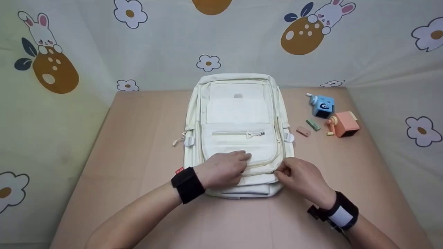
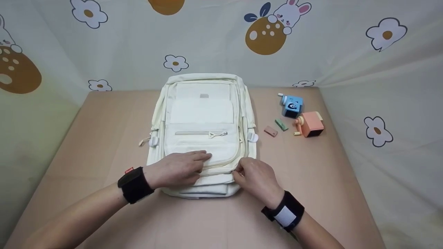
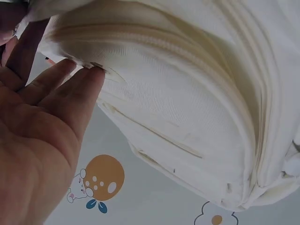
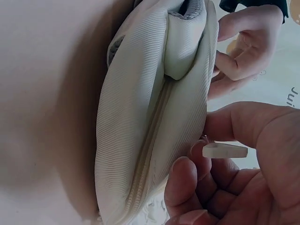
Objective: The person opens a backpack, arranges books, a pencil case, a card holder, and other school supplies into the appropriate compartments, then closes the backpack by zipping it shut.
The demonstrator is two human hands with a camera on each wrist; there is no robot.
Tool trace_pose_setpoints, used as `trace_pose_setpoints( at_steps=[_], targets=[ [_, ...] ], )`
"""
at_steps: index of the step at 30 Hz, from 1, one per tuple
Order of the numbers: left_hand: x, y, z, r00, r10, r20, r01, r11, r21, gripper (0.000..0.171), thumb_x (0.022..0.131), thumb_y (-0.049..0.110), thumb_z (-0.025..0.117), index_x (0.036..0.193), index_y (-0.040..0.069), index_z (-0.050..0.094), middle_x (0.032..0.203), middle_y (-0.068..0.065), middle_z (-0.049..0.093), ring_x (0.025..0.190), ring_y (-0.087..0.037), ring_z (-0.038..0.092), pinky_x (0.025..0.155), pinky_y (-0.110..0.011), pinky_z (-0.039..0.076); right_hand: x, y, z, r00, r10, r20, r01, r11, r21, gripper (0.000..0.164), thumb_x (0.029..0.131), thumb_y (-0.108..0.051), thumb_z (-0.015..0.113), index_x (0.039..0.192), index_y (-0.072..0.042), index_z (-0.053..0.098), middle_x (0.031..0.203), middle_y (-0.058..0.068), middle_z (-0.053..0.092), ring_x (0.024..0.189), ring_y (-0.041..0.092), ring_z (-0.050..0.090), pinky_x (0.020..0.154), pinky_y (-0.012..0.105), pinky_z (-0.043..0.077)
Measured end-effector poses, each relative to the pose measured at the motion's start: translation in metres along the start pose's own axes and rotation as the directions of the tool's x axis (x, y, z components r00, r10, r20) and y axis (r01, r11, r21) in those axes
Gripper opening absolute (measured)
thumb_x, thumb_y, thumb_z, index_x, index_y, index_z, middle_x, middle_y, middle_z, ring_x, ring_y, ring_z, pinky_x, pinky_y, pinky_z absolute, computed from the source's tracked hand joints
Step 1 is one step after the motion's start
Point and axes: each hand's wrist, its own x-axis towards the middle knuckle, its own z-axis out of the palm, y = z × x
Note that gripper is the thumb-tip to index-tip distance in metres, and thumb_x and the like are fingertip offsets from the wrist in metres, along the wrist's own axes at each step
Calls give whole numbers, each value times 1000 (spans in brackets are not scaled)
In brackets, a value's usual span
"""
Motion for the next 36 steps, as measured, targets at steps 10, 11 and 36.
trace_pose_setpoints(
  at_steps=[10, 11, 36],
  targets=[
    [1, -11, 4, 998, -6, -65, -1, 994, -107, 17, 90, 10, 60, 78, 14, 49, 118, -3, 65, 92, -18, 65, 74, -32, 53, 2, -12, 3, 999, 13, 31, -16, 995, 97, 12, 90, -23, 78, 81, -22, 70, 70, -11, 59, 60, 9, 52, 54, 26, 41],
    [2, -10, 4, 998, -9, -61, 3, 994, -108, 17, 91, 11, 60, 78, 14, 50, 123, -3, 65, 96, -18, 66, 77, -33, 54, 3, -15, 4, 1000, 6, 30, -8, 995, 99, 13, 90, -23, 78, 81, -23, 70, 71, -12, 59, 60, 8, 52, 54, 26, 42],
    [-50, -23, 9, 984, -7, -178, 12, 1000, 25, 16, 89, 10, 66, 75, 11, 60, 126, -4, 66, 110, -18, 67, 69, -34, 58, 14, -39, 18, 992, -123, 35, 122, 992, 13, 16, 91, -29, 77, 78, -26, 68, 68, -16, 53, 59, 4, 49, 53, 26, 41]
  ],
)
